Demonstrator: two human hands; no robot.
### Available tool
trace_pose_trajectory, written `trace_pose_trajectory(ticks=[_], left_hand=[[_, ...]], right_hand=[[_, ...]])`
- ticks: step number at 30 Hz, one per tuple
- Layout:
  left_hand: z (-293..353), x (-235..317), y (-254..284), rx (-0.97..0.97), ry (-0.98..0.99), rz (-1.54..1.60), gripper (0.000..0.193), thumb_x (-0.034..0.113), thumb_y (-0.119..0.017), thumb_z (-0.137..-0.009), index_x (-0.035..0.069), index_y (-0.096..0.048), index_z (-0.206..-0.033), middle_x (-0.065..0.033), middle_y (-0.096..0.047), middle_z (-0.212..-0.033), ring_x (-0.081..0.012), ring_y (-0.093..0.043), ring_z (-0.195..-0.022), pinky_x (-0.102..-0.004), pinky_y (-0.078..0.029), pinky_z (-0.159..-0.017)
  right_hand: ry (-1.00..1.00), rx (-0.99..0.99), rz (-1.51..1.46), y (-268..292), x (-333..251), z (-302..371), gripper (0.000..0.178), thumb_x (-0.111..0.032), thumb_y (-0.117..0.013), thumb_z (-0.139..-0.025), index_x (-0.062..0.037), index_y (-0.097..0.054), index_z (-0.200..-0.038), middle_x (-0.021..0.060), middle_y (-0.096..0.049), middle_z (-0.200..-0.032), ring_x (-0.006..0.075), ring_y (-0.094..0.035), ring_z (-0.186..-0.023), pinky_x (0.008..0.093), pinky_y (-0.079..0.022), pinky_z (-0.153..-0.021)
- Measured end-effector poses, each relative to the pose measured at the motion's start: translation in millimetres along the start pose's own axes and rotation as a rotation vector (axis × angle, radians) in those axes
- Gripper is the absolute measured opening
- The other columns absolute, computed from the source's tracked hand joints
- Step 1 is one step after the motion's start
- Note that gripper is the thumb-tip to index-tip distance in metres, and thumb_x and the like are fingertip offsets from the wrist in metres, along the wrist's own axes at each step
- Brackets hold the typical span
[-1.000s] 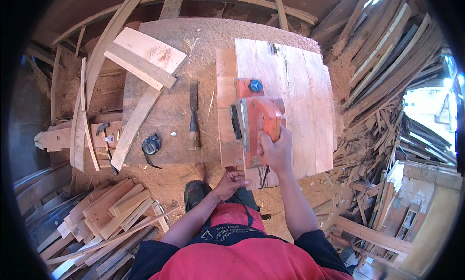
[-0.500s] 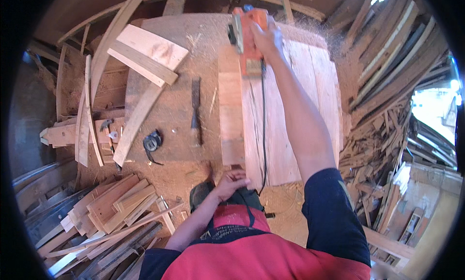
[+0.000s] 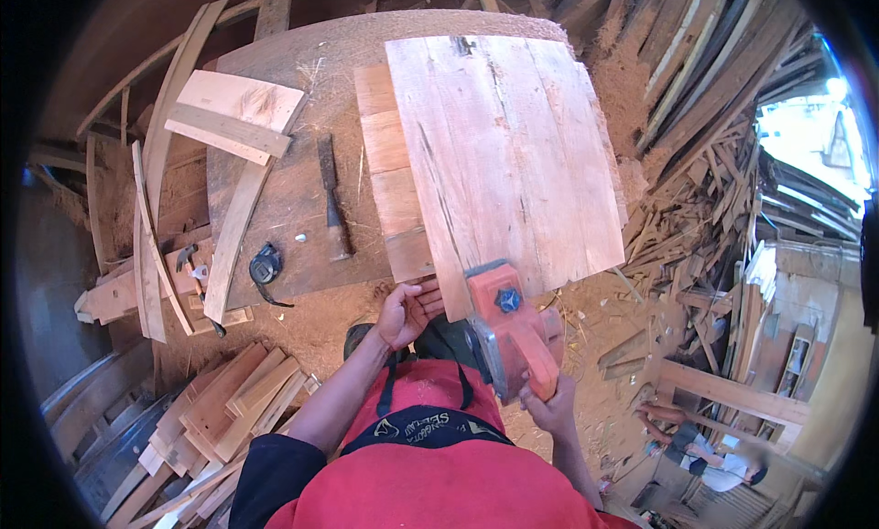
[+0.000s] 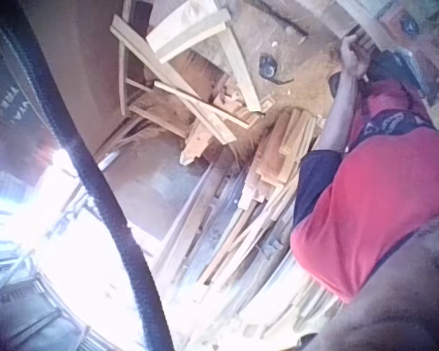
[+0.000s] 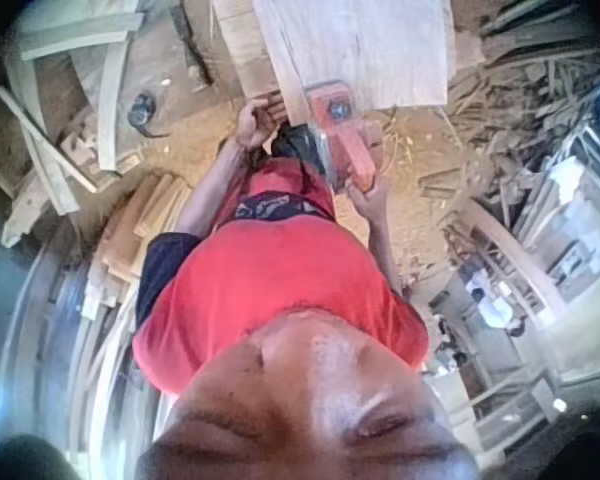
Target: The person sands the surface of a wooden board using an electric orbital sander, flips the board, continues sanding, and applies wood glue from a bottle into a crack in the wood.
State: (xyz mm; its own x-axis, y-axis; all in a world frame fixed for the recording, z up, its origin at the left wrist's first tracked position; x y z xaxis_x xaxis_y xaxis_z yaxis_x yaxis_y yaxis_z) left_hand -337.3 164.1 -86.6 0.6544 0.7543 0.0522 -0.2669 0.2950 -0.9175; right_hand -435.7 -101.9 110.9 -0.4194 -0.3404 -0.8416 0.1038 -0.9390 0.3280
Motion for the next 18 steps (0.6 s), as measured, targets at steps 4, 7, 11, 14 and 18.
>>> trace_pose_trajectory(ticks=[4,7,11,14,18], left_hand=[[5,-1,-18,0.069,-0.04,-0.135,0.043,0.018,-0.05,-0.101,-0.005,-0.058,-0.136,-0.0197,-0.066,-0.133,-0.0294,-0.065,-0.122,-0.0423,-0.046,-0.112],[2,-8,-7,0.098,-0.117,-0.16,0.032,0.009,-0.064,-0.098,-0.001,-0.065,-0.128,-0.0153,-0.071,-0.125,-0.0233,-0.069,-0.113,-0.038,-0.052,-0.104],[0,-18,1,0.199,-0.147,-0.382,0.027,0.003,-0.075,-0.092,0.0,-0.07,-0.118,-0.009,-0.076,-0.108,-0.0141,-0.072,-0.097,-0.0291,-0.056,-0.091],[3,-20,-7,0.238,-0.243,-0.538,0.024,0.004,-0.074,-0.093,0.0,-0.07,-0.117,-0.0084,-0.076,-0.107,-0.0134,-0.071,-0.097,-0.0286,-0.056,-0.091],[6,-16,-15,0.278,-0.268,-0.593,0.021,0.004,-0.074,-0.094,-0.002,-0.07,-0.113,-0.0078,-0.076,-0.105,-0.0116,-0.07,-0.095,-0.027,-0.055,-0.09]], right_hand=[[-0.072,0.021,-0.036,-10,-8,-10,0.026,-0.01,-0.07,-0.081,0.0037,-0.068,-0.103,0.0081,-0.069,-0.081,0.0116,-0.065,-0.072,0.0311,-0.054,-0.066],[-0.02,0.015,-0.004,-20,-31,-59,0.026,-0.012,-0.069,-0.082,0.0032,-0.068,-0.103,0.0073,-0.068,-0.079,0.0116,-0.064,-0.069,0.0302,-0.052,-0.063],[0.068,0.017,-0.006,-40,-81,-140,0.023,-0.015,-0.068,-0.084,0.0022,-0.067,-0.099,0.0074,-0.067,-0.074,0.0129,-0.063,-0.063,0.0314,-0.051,-0.057],[0.275,0.026,-0.014,-57,-97,-217,0.021,-0.016,-0.067,-0.084,0.0009,-0.067,-0.096,0.0093,-0.067,-0.07,0.0139,-0.063,-0.057,0.0325,-0.051,-0.054],[0.329,-0.014,-0.106,-88,-156,-300,0.014,-0.017,-0.065,-0.092,-0.0043,-0.062,-0.087,0.0009,-0.058,-0.061,0.0104,-0.058,-0.047,0.0291,-0.048,-0.043]])
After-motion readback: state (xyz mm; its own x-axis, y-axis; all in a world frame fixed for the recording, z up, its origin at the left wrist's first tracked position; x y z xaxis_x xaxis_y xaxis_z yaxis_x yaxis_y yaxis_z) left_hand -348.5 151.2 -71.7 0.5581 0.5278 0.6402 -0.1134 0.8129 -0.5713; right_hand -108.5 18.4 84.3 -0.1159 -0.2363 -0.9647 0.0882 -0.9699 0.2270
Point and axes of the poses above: each hand's wrist, its own z-axis away from the middle knuckle, its own y-axis out of the back of the hand, x = y × z, the point moved 2 cm from there along -z, towards the middle knuckle
